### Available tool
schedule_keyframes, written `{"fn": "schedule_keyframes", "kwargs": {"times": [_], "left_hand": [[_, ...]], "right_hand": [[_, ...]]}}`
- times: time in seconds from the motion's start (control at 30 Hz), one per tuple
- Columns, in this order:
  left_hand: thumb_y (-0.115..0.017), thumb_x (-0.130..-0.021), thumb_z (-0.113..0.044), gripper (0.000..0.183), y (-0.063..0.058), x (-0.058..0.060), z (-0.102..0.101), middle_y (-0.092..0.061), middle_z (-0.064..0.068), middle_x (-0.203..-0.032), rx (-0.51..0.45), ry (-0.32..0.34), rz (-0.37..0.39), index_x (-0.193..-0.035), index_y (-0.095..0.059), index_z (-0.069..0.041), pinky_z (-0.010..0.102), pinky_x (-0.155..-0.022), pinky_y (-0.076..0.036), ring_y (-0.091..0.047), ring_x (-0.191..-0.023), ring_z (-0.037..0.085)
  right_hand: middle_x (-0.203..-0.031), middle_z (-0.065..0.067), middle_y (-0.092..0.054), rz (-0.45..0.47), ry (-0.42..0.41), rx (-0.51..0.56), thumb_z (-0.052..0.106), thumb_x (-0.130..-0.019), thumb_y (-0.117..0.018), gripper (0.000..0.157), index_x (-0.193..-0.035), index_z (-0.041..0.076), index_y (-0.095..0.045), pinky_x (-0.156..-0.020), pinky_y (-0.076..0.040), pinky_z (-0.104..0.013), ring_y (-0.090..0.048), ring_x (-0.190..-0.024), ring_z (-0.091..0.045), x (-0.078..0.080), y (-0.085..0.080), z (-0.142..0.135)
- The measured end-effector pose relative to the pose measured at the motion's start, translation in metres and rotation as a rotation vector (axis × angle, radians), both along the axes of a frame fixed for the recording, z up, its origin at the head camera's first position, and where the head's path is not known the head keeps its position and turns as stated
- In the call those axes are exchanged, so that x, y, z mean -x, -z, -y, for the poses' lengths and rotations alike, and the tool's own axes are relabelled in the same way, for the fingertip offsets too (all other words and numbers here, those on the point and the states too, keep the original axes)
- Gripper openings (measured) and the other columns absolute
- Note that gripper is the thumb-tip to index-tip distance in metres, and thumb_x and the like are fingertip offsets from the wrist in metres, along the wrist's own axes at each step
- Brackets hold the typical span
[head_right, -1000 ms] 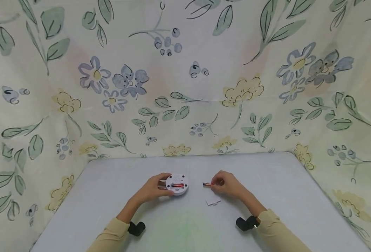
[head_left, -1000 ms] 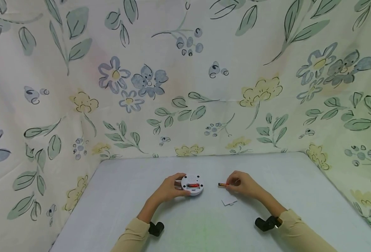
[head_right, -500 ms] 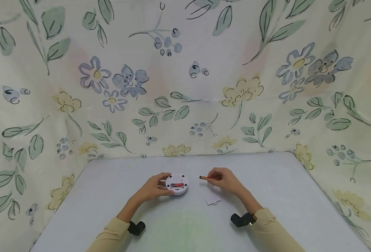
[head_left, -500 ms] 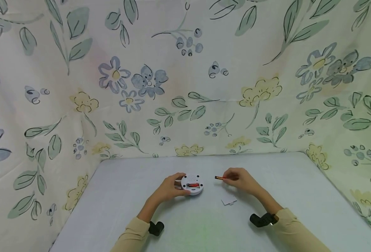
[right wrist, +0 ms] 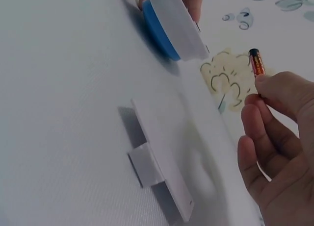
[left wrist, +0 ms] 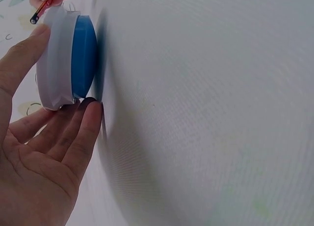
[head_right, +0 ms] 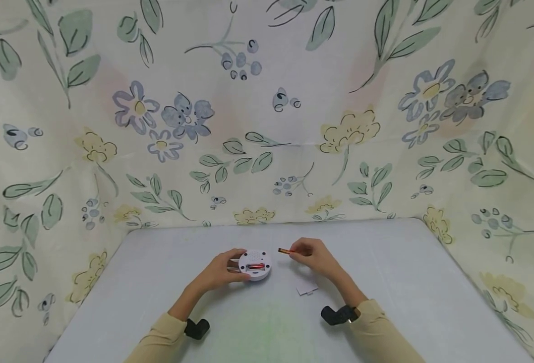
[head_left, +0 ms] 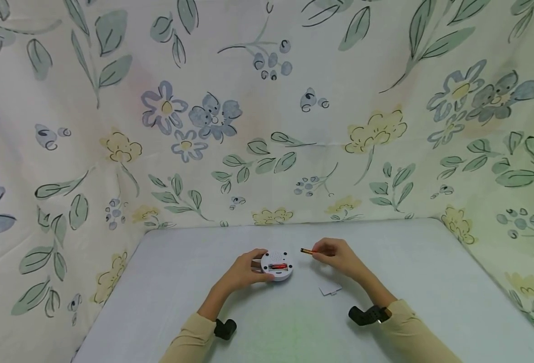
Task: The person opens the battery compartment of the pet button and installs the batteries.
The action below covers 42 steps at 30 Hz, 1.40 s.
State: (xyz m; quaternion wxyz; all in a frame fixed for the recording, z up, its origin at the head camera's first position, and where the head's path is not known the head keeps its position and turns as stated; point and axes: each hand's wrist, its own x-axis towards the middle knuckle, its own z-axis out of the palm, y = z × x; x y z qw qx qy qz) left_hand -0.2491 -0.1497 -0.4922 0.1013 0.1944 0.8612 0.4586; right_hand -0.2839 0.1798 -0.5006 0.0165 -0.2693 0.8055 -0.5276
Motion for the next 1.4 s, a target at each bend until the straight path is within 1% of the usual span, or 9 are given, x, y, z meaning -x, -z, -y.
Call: {"fn": "schedule_keyframes", "kwargs": {"times": [0.43,0.67,0.8,0.9,0.93,1.03,1.13,1.27,1.4], "left_hand": [[-0.087,-0.084,-0.029,0.078,0.001,0.001,0.000,-0.060,0.015,-0.131,-0.006,-0.002,0.001,-0.146,-0.050,-0.001,0.040,-0.089,-0.056,-0.063,-0.113,0.031],[-0.087,-0.084,-0.028,0.078,0.001,0.001,0.000,-0.060,0.014,-0.130,-0.021,0.000,0.006,-0.146,-0.050,0.000,0.038,-0.088,-0.056,-0.064,-0.112,0.030],[-0.087,-0.084,-0.029,0.078,0.001,0.002,0.000,-0.060,0.014,-0.131,-0.028,0.004,0.012,-0.146,-0.050,0.000,0.038,-0.088,-0.056,-0.063,-0.113,0.029],[-0.087,-0.084,-0.030,0.078,0.001,0.002,0.000,-0.060,0.014,-0.131,-0.031,0.005,0.014,-0.146,-0.050,0.000,0.039,-0.088,-0.056,-0.063,-0.113,0.029],[-0.087,-0.083,-0.030,0.078,0.001,0.002,0.000,-0.061,0.014,-0.130,-0.031,0.005,0.014,-0.146,-0.050,-0.001,0.039,-0.088,-0.056,-0.064,-0.112,0.029],[-0.087,-0.083,-0.030,0.078,0.001,0.002,0.000,-0.061,0.014,-0.130,-0.031,0.001,0.016,-0.146,-0.050,-0.001,0.039,-0.088,-0.056,-0.064,-0.112,0.029],[-0.087,-0.084,-0.030,0.078,0.002,0.002,0.000,-0.061,0.013,-0.130,-0.027,-0.004,0.021,-0.146,-0.050,-0.001,0.038,-0.089,-0.056,-0.064,-0.112,0.029],[-0.087,-0.084,-0.028,0.077,0.000,0.002,0.000,-0.061,0.014,-0.130,-0.029,0.001,0.018,-0.145,-0.050,-0.001,0.039,-0.088,-0.056,-0.064,-0.112,0.030],[-0.087,-0.084,-0.027,0.075,0.000,0.002,0.000,-0.061,0.015,-0.130,-0.034,0.006,0.014,-0.144,-0.051,0.000,0.039,-0.088,-0.056,-0.064,-0.112,0.031]], "right_hand": [[-0.098,-0.014,-0.070,-0.004,0.000,0.040,-0.003,-0.095,-0.070,0.010,-0.104,-0.005,-0.069,-0.075,-0.055,-0.027,-0.066,-0.087,-0.025,-0.003,-0.006,0.015],[-0.100,-0.008,-0.070,0.000,0.005,0.086,0.003,-0.096,-0.071,0.011,-0.106,0.000,-0.071,-0.076,-0.054,-0.026,-0.066,-0.090,-0.020,-0.003,-0.008,0.023],[-0.102,-0.014,-0.070,0.021,0.014,0.103,0.000,-0.096,-0.069,0.011,-0.107,-0.001,-0.071,-0.078,-0.054,-0.027,-0.066,-0.092,-0.027,-0.014,-0.026,0.032],[-0.103,-0.018,-0.069,0.044,0.022,0.109,-0.004,-0.096,-0.067,0.012,-0.108,-0.003,-0.070,-0.078,-0.054,-0.027,-0.065,-0.094,-0.036,-0.022,-0.042,0.040],[-0.104,-0.018,-0.069,0.053,0.020,0.118,-0.003,-0.096,-0.067,0.012,-0.108,-0.003,-0.069,-0.079,-0.054,-0.026,-0.065,-0.094,-0.038,-0.023,-0.043,0.041],[-0.103,-0.020,-0.069,0.059,0.008,0.138,-0.003,-0.097,-0.067,0.011,-0.108,-0.003,-0.069,-0.077,-0.054,-0.027,-0.063,-0.096,-0.048,-0.022,-0.041,0.044],[-0.102,-0.021,-0.069,0.054,-0.007,0.164,-0.001,-0.098,-0.066,0.011,-0.108,-0.004,-0.068,-0.077,-0.055,-0.028,-0.061,-0.096,-0.053,-0.014,-0.029,0.045],[-0.104,-0.019,-0.070,0.044,-0.029,0.196,0.000,-0.099,-0.064,0.014,-0.112,-0.005,-0.068,-0.080,-0.057,-0.030,-0.063,-0.097,-0.050,-0.003,-0.012,0.045],[-0.108,-0.018,-0.070,0.039,-0.049,0.204,0.003,-0.100,-0.065,0.018,-0.115,-0.006,-0.069,-0.084,-0.057,-0.032,-0.067,-0.097,-0.041,0.000,-0.008,0.047]]}}
